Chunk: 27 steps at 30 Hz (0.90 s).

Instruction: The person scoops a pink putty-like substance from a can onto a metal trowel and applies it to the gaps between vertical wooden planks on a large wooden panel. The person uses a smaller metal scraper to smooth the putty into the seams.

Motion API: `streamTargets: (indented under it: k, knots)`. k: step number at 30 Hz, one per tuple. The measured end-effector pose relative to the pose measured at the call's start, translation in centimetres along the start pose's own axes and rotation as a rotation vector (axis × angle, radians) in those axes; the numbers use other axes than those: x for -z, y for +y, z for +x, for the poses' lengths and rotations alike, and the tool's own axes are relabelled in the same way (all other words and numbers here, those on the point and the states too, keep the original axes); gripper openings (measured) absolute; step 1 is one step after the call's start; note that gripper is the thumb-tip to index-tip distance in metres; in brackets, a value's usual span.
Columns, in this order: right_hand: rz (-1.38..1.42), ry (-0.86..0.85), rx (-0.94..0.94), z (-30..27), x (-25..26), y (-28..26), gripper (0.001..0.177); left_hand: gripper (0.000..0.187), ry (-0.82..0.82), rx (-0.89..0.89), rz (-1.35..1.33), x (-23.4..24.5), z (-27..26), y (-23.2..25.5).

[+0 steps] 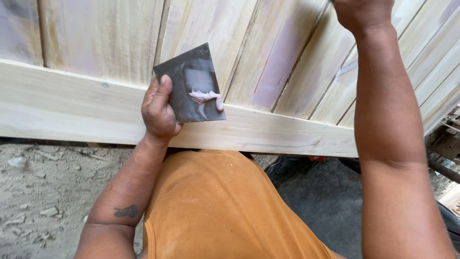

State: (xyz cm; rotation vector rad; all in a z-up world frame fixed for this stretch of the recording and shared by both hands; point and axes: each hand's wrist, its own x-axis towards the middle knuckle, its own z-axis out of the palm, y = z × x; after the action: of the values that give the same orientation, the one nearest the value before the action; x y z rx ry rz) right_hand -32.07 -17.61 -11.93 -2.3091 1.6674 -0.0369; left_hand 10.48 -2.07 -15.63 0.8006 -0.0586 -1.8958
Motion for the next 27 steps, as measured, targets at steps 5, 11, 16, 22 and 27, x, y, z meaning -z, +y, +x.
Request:
streamTargets:
  k: [5, 11, 16, 22, 27]
  knots:
    - [1.412, 0.081, -0.275, -2.3, 4.2, -7.5, 0.045, 0.033, -0.055, 0.028, 0.023, -3.8, 1.3, -2.9]
    - [1.297, 0.084, -0.365, -5.8, -0.4, -16.2, 0.074, 0.035, -0.214, 0.176, -0.182, -9.2, 1.7, -7.2]
    - [0.907, 0.138, -0.421, -9.5, -1.7, -14.9, 0.049, 0.036, -0.249, 0.137, -0.363, -11.5, 2.3, -4.2]
    - [0.504, -0.069, -0.319, -13.4, 0.5, -14.6, 0.021, 0.032, -0.327, -0.061, -0.271, -8.7, 4.0, 0.0]
    - [0.252, -0.151, -0.122, -14.5, -2.1, -16.6, 0.011, 0.037, -0.149, 0.064, -0.303, -6.1, 3.5, -1.4]
